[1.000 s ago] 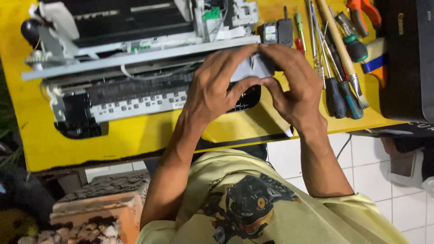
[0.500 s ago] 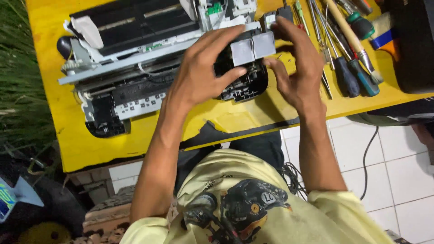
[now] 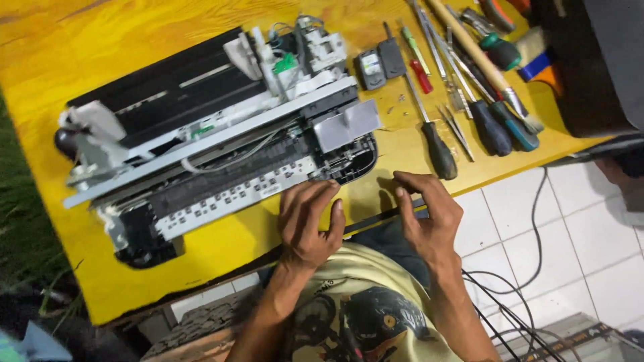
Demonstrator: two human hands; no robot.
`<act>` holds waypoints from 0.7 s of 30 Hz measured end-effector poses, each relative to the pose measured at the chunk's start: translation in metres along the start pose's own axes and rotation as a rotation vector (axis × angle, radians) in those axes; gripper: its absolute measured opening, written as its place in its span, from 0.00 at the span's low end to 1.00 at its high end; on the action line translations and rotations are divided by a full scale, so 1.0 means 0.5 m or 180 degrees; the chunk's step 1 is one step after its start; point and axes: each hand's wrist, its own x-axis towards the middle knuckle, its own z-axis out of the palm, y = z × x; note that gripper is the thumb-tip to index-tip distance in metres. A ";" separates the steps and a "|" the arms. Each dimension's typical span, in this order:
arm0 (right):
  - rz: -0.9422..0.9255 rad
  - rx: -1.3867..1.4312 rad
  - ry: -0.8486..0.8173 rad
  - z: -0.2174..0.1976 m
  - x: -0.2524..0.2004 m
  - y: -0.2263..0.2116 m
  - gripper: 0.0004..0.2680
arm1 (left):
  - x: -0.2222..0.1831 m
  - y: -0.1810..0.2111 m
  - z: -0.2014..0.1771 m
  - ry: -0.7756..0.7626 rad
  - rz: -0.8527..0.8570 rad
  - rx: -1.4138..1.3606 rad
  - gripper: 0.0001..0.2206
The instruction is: Disassembling and cleaning the internal components of a printer using a screwdriver and a brush.
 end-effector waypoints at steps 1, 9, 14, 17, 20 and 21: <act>0.0021 -0.0052 0.0031 -0.012 -0.006 0.020 0.06 | 0.004 -0.003 0.013 -0.0013 0.0004 -0.0063 0.10; -0.0071 -0.0802 0.0026 -0.124 0.041 0.142 0.02 | 0.038 0.028 0.104 -0.0103 0.0118 0.0237 0.09; -0.0353 -0.1383 -0.0112 -0.146 0.125 0.198 0.04 | 0.067 0.026 0.108 -0.0361 0.0133 0.0559 0.11; -0.0324 -0.2023 -0.0057 -0.166 0.177 0.257 0.04 | 0.058 0.030 0.090 -0.0656 0.0078 0.0641 0.11; -0.0085 -0.2434 -0.0250 -0.162 0.230 0.296 0.07 | 0.020 0.030 0.094 -0.0914 0.0054 0.0766 0.12; 0.0010 -0.2457 -0.0407 -0.153 0.256 0.306 0.09 | 0.006 0.024 0.103 -0.0909 0.0120 0.0885 0.14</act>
